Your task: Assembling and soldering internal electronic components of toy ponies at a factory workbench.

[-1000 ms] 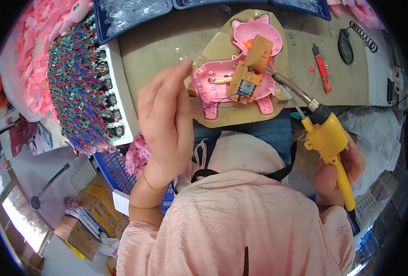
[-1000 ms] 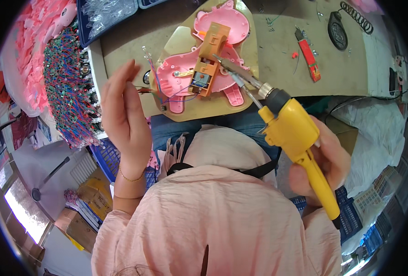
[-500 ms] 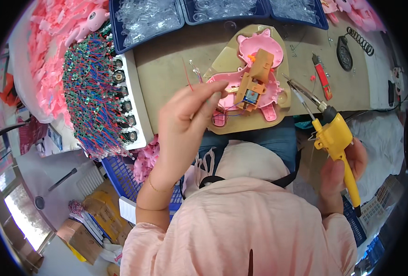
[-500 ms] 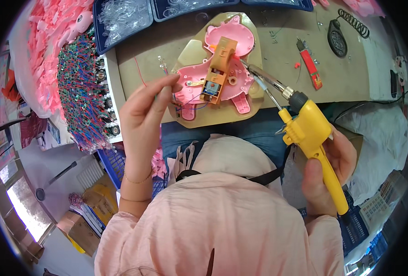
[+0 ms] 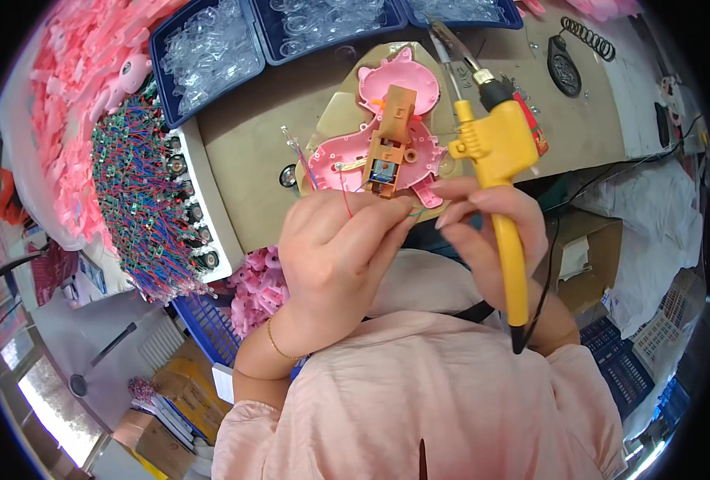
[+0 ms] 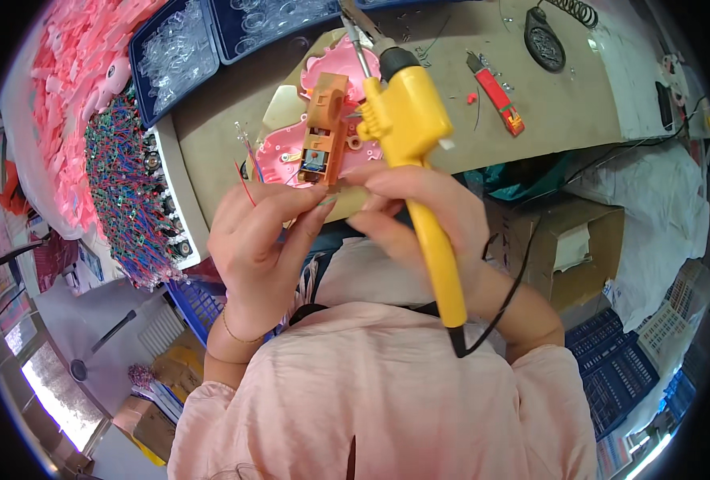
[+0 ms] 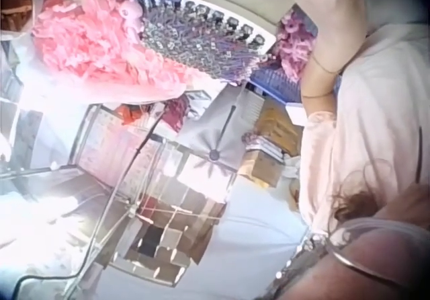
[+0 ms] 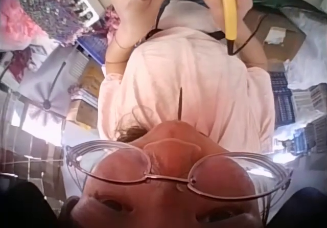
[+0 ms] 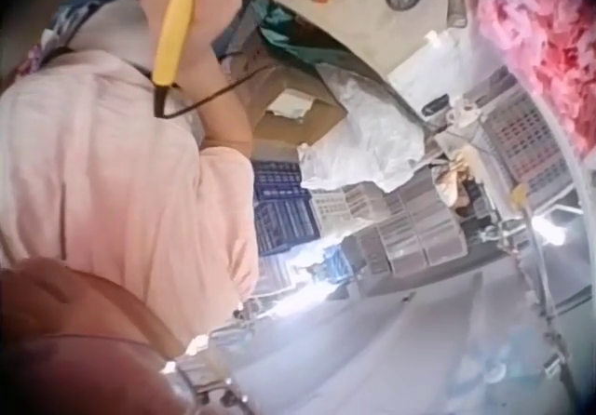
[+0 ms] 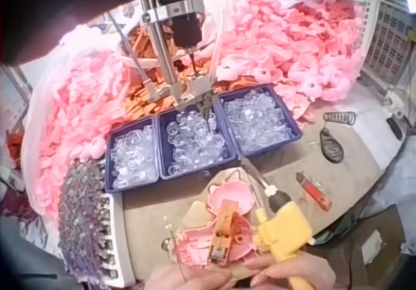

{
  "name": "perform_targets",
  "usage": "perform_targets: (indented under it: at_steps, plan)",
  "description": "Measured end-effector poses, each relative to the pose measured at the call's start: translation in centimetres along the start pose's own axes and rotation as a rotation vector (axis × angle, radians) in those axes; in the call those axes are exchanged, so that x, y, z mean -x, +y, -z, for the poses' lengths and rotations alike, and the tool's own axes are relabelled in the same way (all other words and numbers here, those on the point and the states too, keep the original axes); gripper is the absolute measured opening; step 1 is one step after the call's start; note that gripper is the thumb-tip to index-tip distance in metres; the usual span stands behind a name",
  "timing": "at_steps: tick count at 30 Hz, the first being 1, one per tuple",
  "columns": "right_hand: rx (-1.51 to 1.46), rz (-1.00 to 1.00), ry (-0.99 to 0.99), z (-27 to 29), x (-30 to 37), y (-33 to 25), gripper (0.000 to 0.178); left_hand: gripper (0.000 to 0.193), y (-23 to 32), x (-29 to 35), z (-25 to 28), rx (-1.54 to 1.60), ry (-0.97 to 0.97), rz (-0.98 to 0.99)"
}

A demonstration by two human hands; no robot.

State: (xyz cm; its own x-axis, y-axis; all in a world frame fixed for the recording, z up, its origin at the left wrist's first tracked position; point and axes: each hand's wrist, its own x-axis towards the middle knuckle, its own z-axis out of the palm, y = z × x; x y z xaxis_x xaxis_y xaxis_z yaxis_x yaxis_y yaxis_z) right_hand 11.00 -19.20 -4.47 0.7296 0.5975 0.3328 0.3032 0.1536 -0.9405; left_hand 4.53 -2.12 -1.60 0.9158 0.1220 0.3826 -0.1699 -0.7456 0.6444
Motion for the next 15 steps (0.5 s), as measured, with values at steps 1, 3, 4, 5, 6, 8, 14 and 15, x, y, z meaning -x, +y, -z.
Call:
perform_targets:
  at_steps: [1,3,4,5,6,8,14,15]
  plan:
    - [-0.001,0.001,0.0,-0.2,0.0,-0.1,0.041,0.022,0.0,0.1,0.0,-0.015,-0.002,-0.013]
    - [0.012,-0.043,0.003,-0.6,0.0,-0.2,0.044,0.023,0.2,0.2,0.0,-0.055,-0.002,-0.053]
    - [0.02,-0.054,0.025,-0.8,0.0,-0.1,0.045,0.024,0.3,0.3,0.0,-0.099,-0.007,-0.087]
    - [0.013,-0.056,0.023,-0.9,0.0,-0.1,0.045,0.024,0.4,0.4,0.1,-0.104,-0.01,-0.082]
    - [0.027,-0.061,0.028,-0.9,0.0,0.0,0.045,0.025,0.4,0.4,0.2,-0.086,-0.027,-0.067]
    - [0.044,-0.066,0.031,-0.9,0.1,-0.1,0.045,0.025,0.4,0.8,0.4,-0.067,-0.041,-0.052]
    - [0.283,0.022,0.014,-0.3,0.5,-0.2,0.035,0.023,0.1,1.4,1.0,0.07,-0.093,-0.006]
    - [0.332,0.011,0.032,0.2,0.3,-0.6,0.033,0.023,0.0,1.6,0.8,0.049,-0.034,0.051]
